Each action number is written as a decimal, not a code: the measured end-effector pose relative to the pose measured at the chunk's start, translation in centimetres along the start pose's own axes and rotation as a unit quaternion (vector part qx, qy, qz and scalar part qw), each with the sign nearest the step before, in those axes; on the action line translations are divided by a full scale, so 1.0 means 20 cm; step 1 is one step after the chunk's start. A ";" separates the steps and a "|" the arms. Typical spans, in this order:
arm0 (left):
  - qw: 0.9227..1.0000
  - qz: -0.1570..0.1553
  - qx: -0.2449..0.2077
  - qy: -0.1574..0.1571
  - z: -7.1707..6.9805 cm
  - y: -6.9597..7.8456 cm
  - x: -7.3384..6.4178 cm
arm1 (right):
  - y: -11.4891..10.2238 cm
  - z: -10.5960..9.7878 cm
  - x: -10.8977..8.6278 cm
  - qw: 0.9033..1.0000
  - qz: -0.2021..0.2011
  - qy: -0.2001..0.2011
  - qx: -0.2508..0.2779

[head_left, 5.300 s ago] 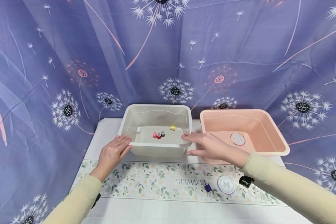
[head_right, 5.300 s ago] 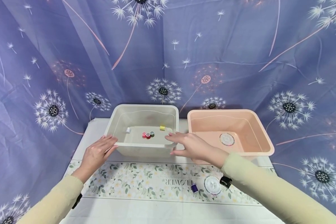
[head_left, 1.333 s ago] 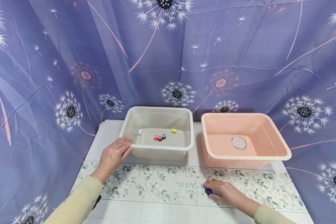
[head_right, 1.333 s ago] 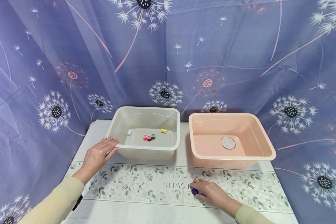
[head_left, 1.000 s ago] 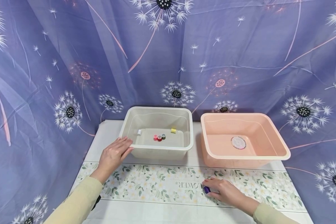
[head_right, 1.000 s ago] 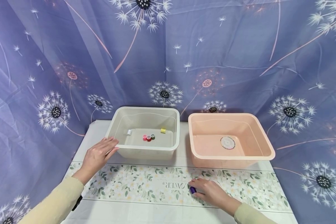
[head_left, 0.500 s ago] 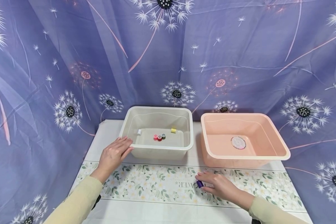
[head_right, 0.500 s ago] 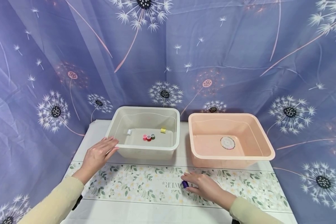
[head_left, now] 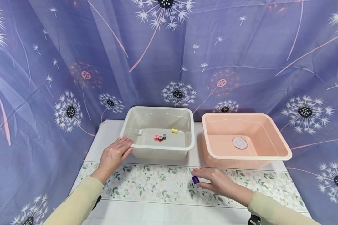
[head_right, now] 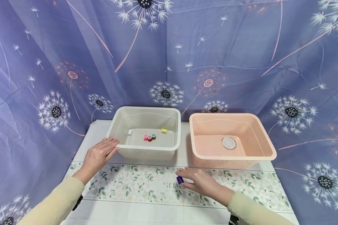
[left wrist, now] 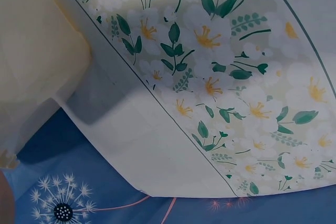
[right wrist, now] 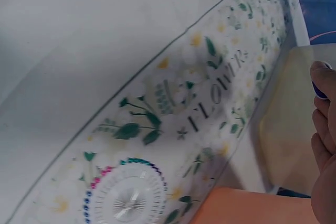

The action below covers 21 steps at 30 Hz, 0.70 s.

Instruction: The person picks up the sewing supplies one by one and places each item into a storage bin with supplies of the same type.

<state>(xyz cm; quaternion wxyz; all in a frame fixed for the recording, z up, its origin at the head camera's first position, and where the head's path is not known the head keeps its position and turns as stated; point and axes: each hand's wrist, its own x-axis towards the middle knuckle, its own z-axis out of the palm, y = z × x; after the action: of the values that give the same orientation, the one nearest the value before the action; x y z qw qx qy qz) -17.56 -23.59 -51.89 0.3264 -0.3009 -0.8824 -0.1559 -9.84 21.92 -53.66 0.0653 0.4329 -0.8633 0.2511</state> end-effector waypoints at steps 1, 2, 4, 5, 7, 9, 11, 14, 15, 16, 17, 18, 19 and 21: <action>1.000 0.000 0.000 0.000 0.00 0.00 0.00 | -0.01 -0.01 0.01 1.000 0.000 -0.001 0.001; 1.000 0.000 0.001 0.000 0.00 0.00 0.00 | -0.01 -0.02 0.02 1.000 0.000 -0.002 0.001; 1.000 0.001 0.001 -0.001 0.00 0.00 0.00 | -0.02 -0.04 0.05 1.000 0.002 -0.007 0.006; 1.000 0.001 0.002 -0.001 0.00 0.00 0.00 | -0.02 -0.05 0.06 1.000 0.001 -0.008 0.008; 1.000 0.001 0.003 -0.002 0.00 0.00 0.00 | -0.02 -0.06 0.09 1.000 -0.003 -0.008 0.009; 1.000 0.000 0.003 -0.002 0.00 0.00 0.00 | -0.02 -0.07 0.11 1.000 -0.012 -0.002 0.004; 1.000 -0.001 0.002 -0.003 0.00 0.00 0.00 | -0.01 -0.08 0.13 1.000 -0.025 0.008 -0.001; 1.000 -0.001 0.001 -0.002 0.00 0.00 0.00 | -0.01 -0.10 0.17 0.999 -0.039 0.022 -0.013; 1.000 -0.001 0.000 -0.002 0.00 0.00 0.00 | -0.01 -0.11 0.18 0.999 -0.041 0.024 -0.014; 1.000 0.000 0.001 -0.001 0.00 0.00 0.00 | -0.01 -0.12 0.19 0.999 -0.044 0.025 -0.015; 1.000 0.000 0.001 -0.001 0.00 0.00 0.00 | -0.01 -0.13 0.21 0.998 -0.046 0.026 -0.016; 1.000 0.000 0.001 -0.001 0.00 0.00 0.00 | -0.01 -0.14 0.22 0.998 -0.047 0.027 -0.016; 1.000 0.000 0.001 -0.001 0.00 0.00 0.00 | -0.01 -0.15 0.24 0.998 -0.048 0.026 -0.016; 1.000 0.000 0.002 0.000 0.00 0.00 0.00 | -0.02 -0.18 0.27 0.998 -0.051 0.026 -0.015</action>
<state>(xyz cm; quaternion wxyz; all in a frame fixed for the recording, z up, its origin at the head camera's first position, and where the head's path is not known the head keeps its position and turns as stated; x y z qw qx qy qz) -17.63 -23.66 -51.94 0.3269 -0.3003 -0.8826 -0.1546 -13.19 19.65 -48.72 0.1066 0.4690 -0.8416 0.2458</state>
